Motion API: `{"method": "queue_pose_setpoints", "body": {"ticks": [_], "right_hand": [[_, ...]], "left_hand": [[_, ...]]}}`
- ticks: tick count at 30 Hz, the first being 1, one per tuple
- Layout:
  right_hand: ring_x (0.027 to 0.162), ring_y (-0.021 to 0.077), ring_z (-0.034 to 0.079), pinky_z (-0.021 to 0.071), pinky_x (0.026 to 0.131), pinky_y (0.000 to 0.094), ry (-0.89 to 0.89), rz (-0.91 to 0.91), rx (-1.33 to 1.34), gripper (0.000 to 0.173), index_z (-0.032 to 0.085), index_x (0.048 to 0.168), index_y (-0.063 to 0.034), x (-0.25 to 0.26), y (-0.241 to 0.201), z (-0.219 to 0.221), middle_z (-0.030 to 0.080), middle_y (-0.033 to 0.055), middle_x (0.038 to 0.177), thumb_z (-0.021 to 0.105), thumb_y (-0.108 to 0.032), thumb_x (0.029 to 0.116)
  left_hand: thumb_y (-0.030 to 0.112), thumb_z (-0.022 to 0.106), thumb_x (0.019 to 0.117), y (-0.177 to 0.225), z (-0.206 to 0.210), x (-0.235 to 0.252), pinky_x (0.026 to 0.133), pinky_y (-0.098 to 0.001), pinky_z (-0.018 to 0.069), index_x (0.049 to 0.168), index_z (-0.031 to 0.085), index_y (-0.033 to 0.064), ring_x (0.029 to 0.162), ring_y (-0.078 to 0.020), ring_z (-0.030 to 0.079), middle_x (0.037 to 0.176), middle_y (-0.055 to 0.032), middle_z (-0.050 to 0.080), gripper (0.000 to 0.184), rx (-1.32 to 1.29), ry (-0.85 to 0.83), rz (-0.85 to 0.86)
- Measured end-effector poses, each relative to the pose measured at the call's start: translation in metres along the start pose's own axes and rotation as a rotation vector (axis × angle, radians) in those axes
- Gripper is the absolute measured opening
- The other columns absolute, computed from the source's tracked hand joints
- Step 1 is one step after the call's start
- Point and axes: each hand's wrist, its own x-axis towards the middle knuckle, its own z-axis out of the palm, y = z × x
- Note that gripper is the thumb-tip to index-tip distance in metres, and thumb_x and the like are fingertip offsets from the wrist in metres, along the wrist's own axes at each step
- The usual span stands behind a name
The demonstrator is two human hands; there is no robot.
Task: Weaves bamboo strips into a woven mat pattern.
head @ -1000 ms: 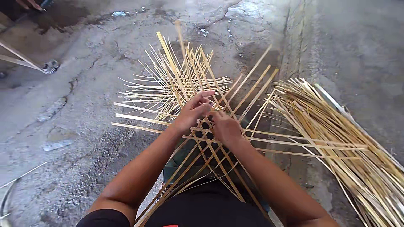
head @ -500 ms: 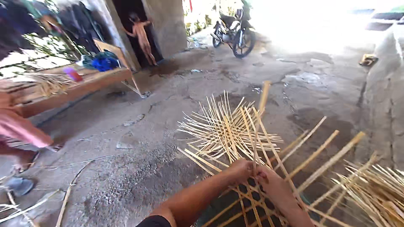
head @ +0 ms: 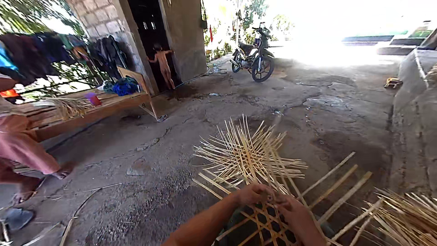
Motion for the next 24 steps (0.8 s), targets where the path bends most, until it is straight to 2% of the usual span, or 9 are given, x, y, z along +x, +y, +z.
{"method": "queue_pose_setpoints", "body": {"ticks": [1,3,6,9,11,13,15,20,24], "right_hand": [[0.09,0.0277,0.072,0.0585,0.085,0.0531,0.05,0.01,0.025,0.023,0.072,0.109,-0.0039,-0.001,-0.001,0.0,0.074,0.0128,0.099,0.078,-0.017,0.0907],[0.09,0.0306,0.07,0.0565,0.086,0.0554,0.11,0.018,0.025,0.028,0.072,0.103,-0.0004,-0.004,-0.004,-0.001,0.072,0.0157,0.095,0.082,-0.021,0.0869],[0.098,0.0306,0.068,0.055,0.092,0.0513,0.111,0.011,-0.014,0.033,0.071,0.105,0.0016,-0.012,-0.006,-0.008,0.07,0.0174,0.102,0.08,-0.025,0.0885],[0.093,0.0236,0.068,0.056,0.088,0.0439,0.186,0.004,0.012,0.034,0.072,0.106,-0.0008,-0.025,-0.004,-0.035,0.071,0.0134,0.099,0.077,-0.031,0.0911],[0.087,0.0244,0.069,0.0571,0.083,0.0471,0.303,0.079,0.034,0.034,0.071,0.105,-0.0027,-0.034,0.008,-0.067,0.071,0.0125,0.094,0.076,-0.033,0.0923],[0.081,0.0266,0.07,0.0596,0.078,0.0505,0.393,0.209,0.08,0.034,0.068,0.113,-0.0028,-0.04,0.027,-0.099,0.071,0.0142,0.095,0.074,-0.032,0.0953],[0.077,0.0227,0.073,0.0632,0.073,0.0442,0.439,0.308,0.215,0.031,0.064,0.124,-0.003,-0.04,0.046,-0.117,0.072,0.0133,0.099,0.067,-0.023,0.0997],[0.101,0.0215,0.074,0.0621,0.091,0.0401,0.416,0.221,0.476,0.035,0.06,0.136,-0.0027,-0.025,0.048,-0.124,0.07,0.015,0.121,0.059,-0.007,0.102],[0.117,0.0199,0.065,0.0552,0.099,0.0405,0.095,0.197,0.646,0.051,0.038,0.157,-0.0176,-0.024,0.031,-0.126,0.062,0.0078,0.136,0.052,-0.019,0.108]], "left_hand": [[0.013,0.059,0.1018,0.005,0.005,0.003,0.069,-0.0301,0.0513,0.124,0.067,0.0056,0.08,-0.01,0.061,0.108,-0.0074,0.069,0.025,0.081,0.046,0.0],[0.012,0.06,0.1019,0.019,0.015,0.012,0.085,-0.0402,0.0582,0.125,0.07,0.0065,0.095,-0.0182,0.069,0.118,-0.0105,0.071,0.026,0.31,0.12,-0.042],[0.011,0.062,0.0996,0.048,0.026,0.027,0.1,-0.0484,0.054,0.124,0.071,0.009,0.112,-0.0238,0.069,0.122,-0.0109,0.072,0.026,0.574,0.133,-0.145],[0.012,0.06,0.1017,0.06,0.028,0.037,0.089,-0.0423,0.0584,0.122,0.071,0.0079,0.096,-0.0204,0.071,0.117,-0.012,0.072,0.023,0.611,0.043,-0.179],[0.013,0.061,0.1014,0.056,0.026,0.038,0.079,-0.0393,0.0603,0.12,0.072,0.0077,0.083,-0.0181,0.071,0.11,-0.0113,0.073,0.022,0.563,0.032,-0.147],[0.012,0.06,0.1024,0.059,0.029,0.036,0.076,-0.039,0.06,0.122,0.069,0.0068,0.079,-0.0186,0.07,0.107,-0.0123,0.072,0.022,0.497,0.039,-0.139],[0.012,0.057,0.1043,0.068,0.036,0.032,0.072,-0.0371,0.0605,0.124,0.067,0.0087,0.074,-0.017,0.069,0.102,-0.0106,0.072,0.022,0.492,0.047,-0.127],[0.017,0.053,0.108,0.093,0.053,0.03,0.066,-0.034,0.061,0.121,0.063,0.011,0.072,-0.015,0.072,0.103,-0.0056,0.074,0.018,0.569,-0.018,-0.058],[0.013,0.05,0.1087,0.092,0.05,0.032,0.065,-0.0339,0.0621,0.122,0.06,0.0101,0.075,-0.0164,0.074,0.104,-0.0054,0.075,0.017,0.514,-0.094,-0.066]]}}
